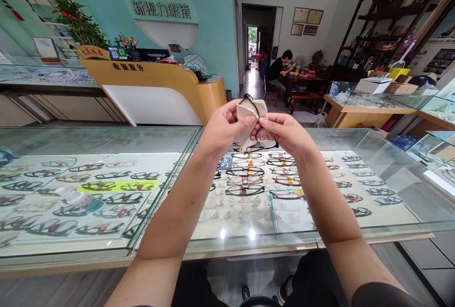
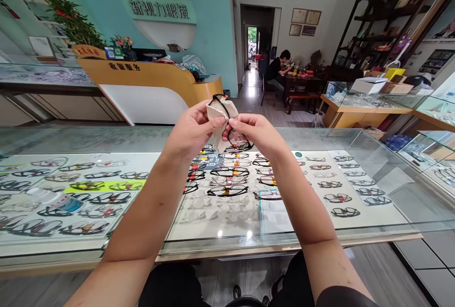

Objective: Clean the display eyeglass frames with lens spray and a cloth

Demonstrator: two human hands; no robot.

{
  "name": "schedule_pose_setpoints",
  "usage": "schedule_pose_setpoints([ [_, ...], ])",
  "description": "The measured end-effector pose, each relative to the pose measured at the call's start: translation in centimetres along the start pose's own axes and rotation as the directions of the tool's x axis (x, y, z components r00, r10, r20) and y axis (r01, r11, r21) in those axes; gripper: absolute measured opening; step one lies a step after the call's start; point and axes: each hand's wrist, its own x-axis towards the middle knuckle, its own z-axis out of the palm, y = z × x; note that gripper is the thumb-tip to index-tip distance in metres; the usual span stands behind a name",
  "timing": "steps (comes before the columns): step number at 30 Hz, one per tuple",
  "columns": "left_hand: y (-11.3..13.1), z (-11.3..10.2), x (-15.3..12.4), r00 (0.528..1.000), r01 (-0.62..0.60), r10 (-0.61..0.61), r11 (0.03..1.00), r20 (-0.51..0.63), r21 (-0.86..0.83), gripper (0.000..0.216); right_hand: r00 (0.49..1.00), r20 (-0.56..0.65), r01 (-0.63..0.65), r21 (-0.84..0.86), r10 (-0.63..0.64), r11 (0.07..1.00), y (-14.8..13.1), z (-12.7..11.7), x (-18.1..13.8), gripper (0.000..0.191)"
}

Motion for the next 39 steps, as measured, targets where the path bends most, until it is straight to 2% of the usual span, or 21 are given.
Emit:
schedule_pose_setpoints([
  [4, -0.4, 1.2, -0.2, 0.991, -0.06, 0.057, 0.998, -0.117, -0.022, 0.057, 0.999, 0.02, 0.033, -0.033, -0.032, 0.999, -0.1, 0.5, 0.0, 0.045],
  [11, -0.4, 1.9, -0.6, 0.976, -0.075, 0.067, 0.997, -0.206, -0.031, 0.05, 0.997, 0.041, 0.071, -0.083, -0.067, 0.994, -0.8, 0.9, -0.7, 0.046],
  [15, -0.6, 2.0, -0.5, 0.984, -0.018, 0.006, 0.998, -0.179, -0.062, 0.047, 0.998, 0.004, 0.065, -0.025, -0.065, 0.998, -0.6, 0.6, -0.5, 0.041],
  [21, -1.1, 2.6, -0.6, 0.995, 0.037, -0.059, 0.964, -0.076, -0.262, 0.042, 0.996, -0.063, 0.066, 0.017, -0.065, 0.998, 0.0, 0.9, -0.1, 0.046],
  [25, -1.4, 3.3, -0.6, 0.99, -0.015, -0.031, 0.949, -0.14, -0.316, 0.043, 0.994, -0.041, 0.1, -0.016, -0.1, 0.995, 0.1, 1.0, 0.1, 0.052],
  [28, -1.6, 3.5, -0.5, 0.978, -0.047, -0.013, 0.958, -0.207, -0.283, 0.04, 0.995, 0.027, 0.1, -0.089, -0.098, 0.991, -0.2, 0.9, 0.1, 0.051],
  [30, -1.5, 3.1, -0.3, 0.975, -0.027, -0.029, 0.968, -0.221, -0.249, 0.041, 0.994, 0.05, 0.103, -0.122, -0.098, 0.987, -0.3, 0.8, 0.0, 0.05],
  [34, -0.7, 1.2, 0.0, 0.993, 0.049, -0.069, 0.979, -0.098, -0.196, 0.043, 0.994, 0.043, 0.101, -0.129, -0.096, 0.987, -0.6, 0.5, -0.2, 0.05],
  [37, -0.1, 0.2, 0.0, 1.0, 0.023, -0.026, 0.985, -0.013, -0.169, 0.036, 0.996, 0.042, 0.084, -0.109, -0.08, 0.991, -0.8, 0.4, -0.4, 0.048],
  [39, 0.0, 0.2, -0.2, 1.0, -0.011, 0.011, 0.988, 0.0, -0.157, 0.036, 0.996, 0.04, 0.078, -0.098, -0.074, 0.992, -0.7, 0.5, -0.4, 0.048],
])
